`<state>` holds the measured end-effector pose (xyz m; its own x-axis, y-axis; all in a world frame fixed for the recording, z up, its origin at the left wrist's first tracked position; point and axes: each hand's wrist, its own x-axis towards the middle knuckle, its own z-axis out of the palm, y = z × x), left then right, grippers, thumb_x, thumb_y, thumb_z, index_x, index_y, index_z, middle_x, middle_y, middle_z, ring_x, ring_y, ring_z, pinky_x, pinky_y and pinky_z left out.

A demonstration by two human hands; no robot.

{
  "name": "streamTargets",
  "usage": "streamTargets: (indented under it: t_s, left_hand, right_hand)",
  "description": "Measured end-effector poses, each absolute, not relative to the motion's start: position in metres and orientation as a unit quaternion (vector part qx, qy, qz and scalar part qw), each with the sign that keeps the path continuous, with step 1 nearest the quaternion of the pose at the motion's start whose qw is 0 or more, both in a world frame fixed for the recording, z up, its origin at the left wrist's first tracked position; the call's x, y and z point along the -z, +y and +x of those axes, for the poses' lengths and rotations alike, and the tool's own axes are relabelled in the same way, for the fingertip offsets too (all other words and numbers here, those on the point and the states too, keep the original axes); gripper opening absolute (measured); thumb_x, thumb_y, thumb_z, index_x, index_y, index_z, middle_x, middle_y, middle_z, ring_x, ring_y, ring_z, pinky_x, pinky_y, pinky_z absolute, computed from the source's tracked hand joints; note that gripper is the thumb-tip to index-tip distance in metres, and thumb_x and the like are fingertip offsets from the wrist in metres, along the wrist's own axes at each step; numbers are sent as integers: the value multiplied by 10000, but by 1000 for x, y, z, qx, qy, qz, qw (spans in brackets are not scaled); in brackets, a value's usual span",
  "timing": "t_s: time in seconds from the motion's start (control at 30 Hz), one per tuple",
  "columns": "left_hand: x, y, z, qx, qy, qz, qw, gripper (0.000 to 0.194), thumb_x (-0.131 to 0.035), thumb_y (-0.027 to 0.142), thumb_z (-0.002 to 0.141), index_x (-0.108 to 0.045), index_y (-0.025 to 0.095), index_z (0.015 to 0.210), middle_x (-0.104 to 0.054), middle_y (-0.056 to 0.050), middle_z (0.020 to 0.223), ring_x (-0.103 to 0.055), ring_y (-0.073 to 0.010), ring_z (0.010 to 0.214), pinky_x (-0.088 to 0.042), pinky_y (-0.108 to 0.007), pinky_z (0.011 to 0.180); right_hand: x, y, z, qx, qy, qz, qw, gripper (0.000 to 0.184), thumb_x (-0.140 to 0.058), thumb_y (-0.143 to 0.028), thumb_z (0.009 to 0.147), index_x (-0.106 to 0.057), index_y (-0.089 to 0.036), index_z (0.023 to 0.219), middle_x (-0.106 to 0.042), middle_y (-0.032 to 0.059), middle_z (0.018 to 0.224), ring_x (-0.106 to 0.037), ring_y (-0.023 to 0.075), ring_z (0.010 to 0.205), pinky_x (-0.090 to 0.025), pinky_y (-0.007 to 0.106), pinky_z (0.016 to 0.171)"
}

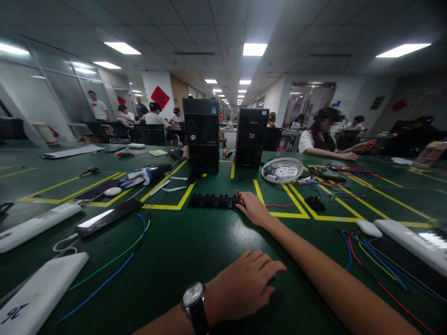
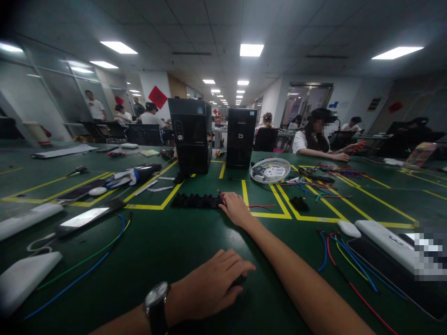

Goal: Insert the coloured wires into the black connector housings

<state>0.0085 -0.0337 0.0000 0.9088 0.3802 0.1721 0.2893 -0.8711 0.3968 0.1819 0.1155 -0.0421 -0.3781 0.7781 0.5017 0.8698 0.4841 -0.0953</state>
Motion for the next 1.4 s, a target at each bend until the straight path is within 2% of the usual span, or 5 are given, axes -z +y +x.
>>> streamTargets:
  t_s: [1.4]
  left_hand:
    - [6, -35, 9, -135, 157, 971, 122, 413, -464, 308, 893, -375, 241, 1290, -536, -47, 1171, -474, -203, 1053, -360, -358, 923]
  right_hand:
    - [45, 118, 182, 79, -830, -482, 270, 109, -550, -239, 873, -480, -191, 804, -581, 125, 1119, -522, 242, 1070, -434, 402, 870]
